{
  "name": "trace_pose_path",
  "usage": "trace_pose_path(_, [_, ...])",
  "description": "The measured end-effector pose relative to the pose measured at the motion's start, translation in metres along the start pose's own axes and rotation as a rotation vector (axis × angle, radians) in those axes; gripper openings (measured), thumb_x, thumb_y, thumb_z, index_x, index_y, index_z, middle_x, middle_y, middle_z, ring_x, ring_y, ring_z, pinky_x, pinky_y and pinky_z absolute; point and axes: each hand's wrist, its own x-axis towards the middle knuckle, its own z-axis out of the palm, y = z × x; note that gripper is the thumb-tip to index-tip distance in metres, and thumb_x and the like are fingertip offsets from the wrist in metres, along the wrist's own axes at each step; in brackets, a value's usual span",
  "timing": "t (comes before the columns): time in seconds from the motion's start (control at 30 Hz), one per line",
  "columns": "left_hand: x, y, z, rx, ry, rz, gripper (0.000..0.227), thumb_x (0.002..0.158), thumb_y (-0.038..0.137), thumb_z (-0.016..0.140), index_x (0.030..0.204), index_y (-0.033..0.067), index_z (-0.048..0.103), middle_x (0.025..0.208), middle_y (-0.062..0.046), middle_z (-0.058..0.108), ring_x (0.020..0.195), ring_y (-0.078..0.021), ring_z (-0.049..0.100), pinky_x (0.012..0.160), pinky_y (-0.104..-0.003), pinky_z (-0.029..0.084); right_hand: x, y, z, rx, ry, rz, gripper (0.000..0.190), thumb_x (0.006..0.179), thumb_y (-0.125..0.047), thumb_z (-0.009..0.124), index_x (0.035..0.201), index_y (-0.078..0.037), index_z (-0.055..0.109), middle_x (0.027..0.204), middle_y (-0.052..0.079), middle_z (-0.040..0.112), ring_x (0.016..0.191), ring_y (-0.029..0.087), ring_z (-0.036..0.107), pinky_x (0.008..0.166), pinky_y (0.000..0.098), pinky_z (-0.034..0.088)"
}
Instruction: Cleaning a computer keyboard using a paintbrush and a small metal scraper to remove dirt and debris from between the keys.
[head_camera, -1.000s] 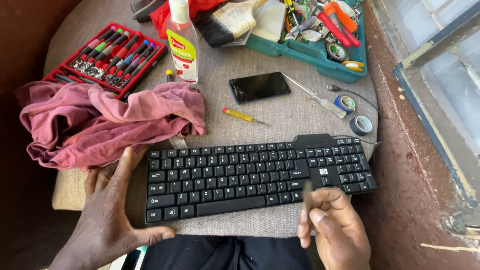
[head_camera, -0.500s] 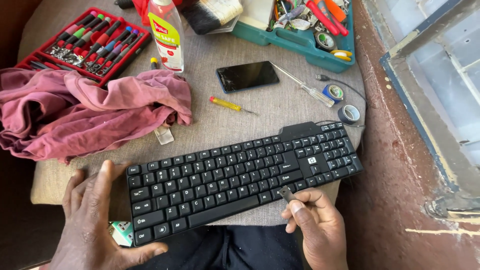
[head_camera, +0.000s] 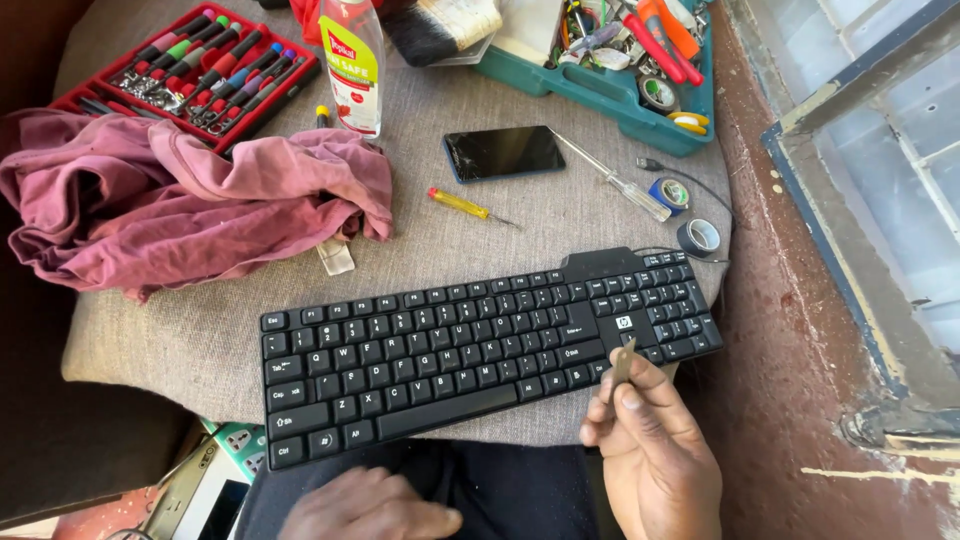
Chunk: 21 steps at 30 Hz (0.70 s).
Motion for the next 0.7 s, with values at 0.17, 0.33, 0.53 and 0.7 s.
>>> trace_pose_path(0.17, [0.025,0.018,0.011,-0.451,0.310,0.466,0.048,0.114,0.052,0.041,0.121,0.0198,0.076,0.087,0.007,0.072,0.069,-0.0112,0.066,0.063,-0.026,0.054,-0.005,-0.003,0.007,-0.015,0.011,0.000,0.009,0.097,-0.007,0.059,0.102,-0.001,0.065,0.097,0.016,0.071,0.087,0.031,0.073,0.074,0.0438,0.063])
trace_pose_path(0.33, [0.041,0.019,0.030,-0.828,0.067,0.033,0.032,0.094,0.041,0.081,0.116,0.0180,0.084,0.080,0.009,0.074,0.063,0.0006,0.061,0.055,-0.021,0.050,-0.009,-0.003,0.023,-0.271,0.123,-0.056,0.063,0.092,-0.007,0.066,0.153,-0.007,0.050,0.092,0.017,0.072,0.071,0.029,0.075,0.067,0.0456,0.064])
trace_pose_path(0.53, [0.042,0.023,0.038,-1.212,0.049,-0.059,0.022,0.096,0.020,0.083,0.110,0.0041,0.085,0.081,0.002,0.072,0.069,-0.0029,0.059,0.061,-0.020,0.049,-0.011,0.007,0.019,-0.331,0.145,-0.315,0.044,0.091,-0.003,0.071,0.132,-0.010,0.055,0.093,0.018,0.073,0.063,0.024,0.074,0.052,0.0339,0.064])
trace_pose_path(0.7, [0.047,0.026,0.035,-1.271,0.018,-0.140,0.025,0.098,0.024,0.076,0.113,0.0055,0.084,0.083,-0.002,0.074,0.072,-0.0076,0.065,0.067,-0.023,0.053,-0.012,-0.006,0.011,-0.548,0.031,-0.421,0.023,0.101,-0.006,0.062,0.122,0.000,0.067,0.098,0.016,0.071,0.079,0.024,0.078,0.073,0.0341,0.068])
